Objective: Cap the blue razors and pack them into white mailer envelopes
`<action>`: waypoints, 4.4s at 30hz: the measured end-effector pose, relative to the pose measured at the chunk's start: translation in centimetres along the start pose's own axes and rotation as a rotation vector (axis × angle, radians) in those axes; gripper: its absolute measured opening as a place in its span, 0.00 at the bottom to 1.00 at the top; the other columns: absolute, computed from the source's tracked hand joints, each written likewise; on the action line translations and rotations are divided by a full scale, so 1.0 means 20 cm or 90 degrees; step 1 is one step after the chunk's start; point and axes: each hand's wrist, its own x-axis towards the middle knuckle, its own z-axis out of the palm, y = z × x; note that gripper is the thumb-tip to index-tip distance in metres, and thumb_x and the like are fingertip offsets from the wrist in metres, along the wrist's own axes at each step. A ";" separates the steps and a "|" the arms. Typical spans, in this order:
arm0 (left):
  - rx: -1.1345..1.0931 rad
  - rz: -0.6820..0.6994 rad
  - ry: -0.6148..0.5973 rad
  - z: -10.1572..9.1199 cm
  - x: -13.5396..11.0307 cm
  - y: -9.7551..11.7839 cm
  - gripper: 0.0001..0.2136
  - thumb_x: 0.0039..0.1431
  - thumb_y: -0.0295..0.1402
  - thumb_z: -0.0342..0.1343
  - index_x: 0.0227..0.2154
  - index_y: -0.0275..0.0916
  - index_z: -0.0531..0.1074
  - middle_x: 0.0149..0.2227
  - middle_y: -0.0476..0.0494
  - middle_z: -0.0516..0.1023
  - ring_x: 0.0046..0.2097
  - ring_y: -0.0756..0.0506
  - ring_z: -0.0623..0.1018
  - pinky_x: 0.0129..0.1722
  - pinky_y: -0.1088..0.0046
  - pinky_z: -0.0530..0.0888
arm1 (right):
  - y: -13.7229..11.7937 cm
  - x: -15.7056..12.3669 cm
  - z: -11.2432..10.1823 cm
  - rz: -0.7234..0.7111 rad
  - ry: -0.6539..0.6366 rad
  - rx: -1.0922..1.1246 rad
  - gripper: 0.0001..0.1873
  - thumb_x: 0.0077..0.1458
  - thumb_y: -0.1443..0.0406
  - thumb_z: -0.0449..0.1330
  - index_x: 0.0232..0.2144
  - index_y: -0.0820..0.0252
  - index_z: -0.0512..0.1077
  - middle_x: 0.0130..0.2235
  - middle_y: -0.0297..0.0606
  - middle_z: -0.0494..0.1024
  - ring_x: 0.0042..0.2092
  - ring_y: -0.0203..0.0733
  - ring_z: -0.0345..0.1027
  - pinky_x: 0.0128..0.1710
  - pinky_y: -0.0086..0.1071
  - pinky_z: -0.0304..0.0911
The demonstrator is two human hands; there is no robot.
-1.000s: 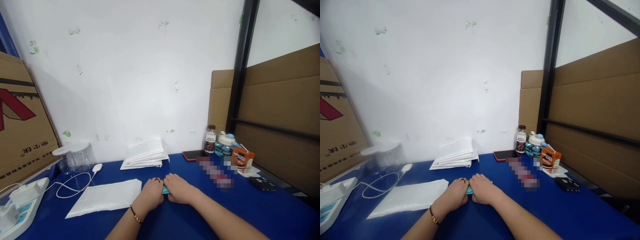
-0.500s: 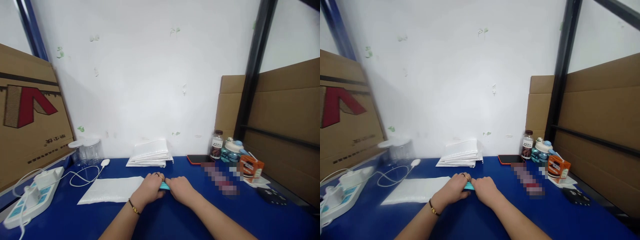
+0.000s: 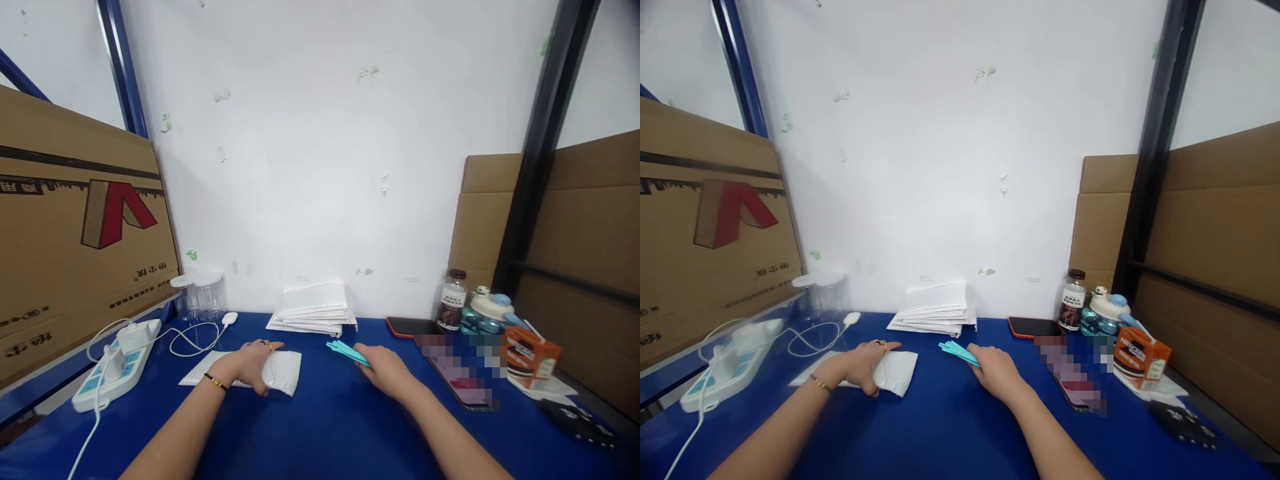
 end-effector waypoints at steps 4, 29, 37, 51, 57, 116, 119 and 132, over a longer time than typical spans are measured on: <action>-0.182 0.084 0.041 -0.10 -0.01 0.13 0.29 0.39 0.35 0.57 0.50 0.41 0.65 0.45 0.45 0.73 0.45 0.41 0.73 0.45 0.68 0.69 | 0.01 -0.01 -0.04 0.001 0.039 0.047 0.06 0.57 0.63 0.48 0.33 0.54 0.65 0.31 0.34 0.75 0.32 0.41 0.68 0.25 0.26 0.46; -1.103 0.299 -0.348 -0.04 0.11 0.74 0.35 0.42 0.54 0.41 0.50 0.36 0.62 0.35 0.42 0.66 0.32 0.47 0.67 0.36 0.60 0.68 | -0.06 0.08 -1.02 -0.360 0.265 -0.442 0.17 0.62 0.72 0.40 0.41 0.57 0.67 0.32 0.41 0.72 0.33 0.40 0.57 0.32 0.35 0.47; -1.239 0.497 -0.452 0.05 0.20 0.72 0.34 0.46 0.51 0.46 0.52 0.32 0.60 0.36 0.42 0.65 0.31 0.48 0.66 0.34 0.63 0.68 | -0.15 0.12 -0.96 -0.583 0.320 -0.595 0.12 0.61 0.73 0.44 0.37 0.61 0.66 0.29 0.37 0.70 0.30 0.37 0.57 0.30 0.35 0.46; -1.333 0.509 -0.395 0.08 0.21 0.66 0.31 0.46 0.49 0.47 0.50 0.33 0.61 0.36 0.42 0.65 0.30 0.50 0.62 0.30 0.70 0.62 | -0.38 0.26 -0.93 -0.777 0.189 -0.592 0.13 0.60 0.74 0.45 0.30 0.60 0.67 0.31 0.37 0.70 0.34 0.39 0.59 0.37 0.35 0.52; -1.343 0.510 -0.391 0.06 0.20 0.67 0.32 0.44 0.49 0.50 0.50 0.34 0.61 0.35 0.43 0.65 0.29 0.51 0.61 0.30 0.70 0.61 | -0.35 0.25 -0.97 -0.638 0.189 -0.452 0.14 0.61 0.73 0.43 0.36 0.62 0.68 0.31 0.39 0.71 0.35 0.39 0.61 0.37 0.35 0.55; -1.224 0.005 -0.324 0.35 0.41 0.66 0.22 0.55 0.47 0.51 0.43 0.33 0.68 0.44 0.32 0.74 0.44 0.41 0.76 0.44 0.65 0.70 | 0.92 0.02 -0.14 0.479 0.286 0.365 0.16 0.52 0.59 0.51 0.33 0.66 0.72 0.22 0.40 0.73 0.18 0.39 0.63 0.15 0.30 0.56; -1.229 -0.027 -0.298 0.36 0.42 0.65 0.19 0.55 0.44 0.52 0.43 0.34 0.67 0.45 0.34 0.74 0.44 0.42 0.76 0.43 0.66 0.70 | 0.93 0.13 -0.06 0.498 0.231 0.314 0.14 0.51 0.63 0.51 0.31 0.67 0.73 0.24 0.44 0.75 0.19 0.41 0.66 0.17 0.31 0.59; -1.274 -0.083 -0.215 0.33 0.44 0.63 0.17 0.50 0.37 0.58 0.42 0.35 0.65 0.43 0.34 0.75 0.42 0.42 0.77 0.39 0.69 0.71 | 0.68 0.44 0.03 0.409 0.114 0.105 0.16 0.50 0.60 0.56 0.36 0.66 0.73 0.44 0.53 0.73 0.51 0.58 0.61 0.50 0.46 0.51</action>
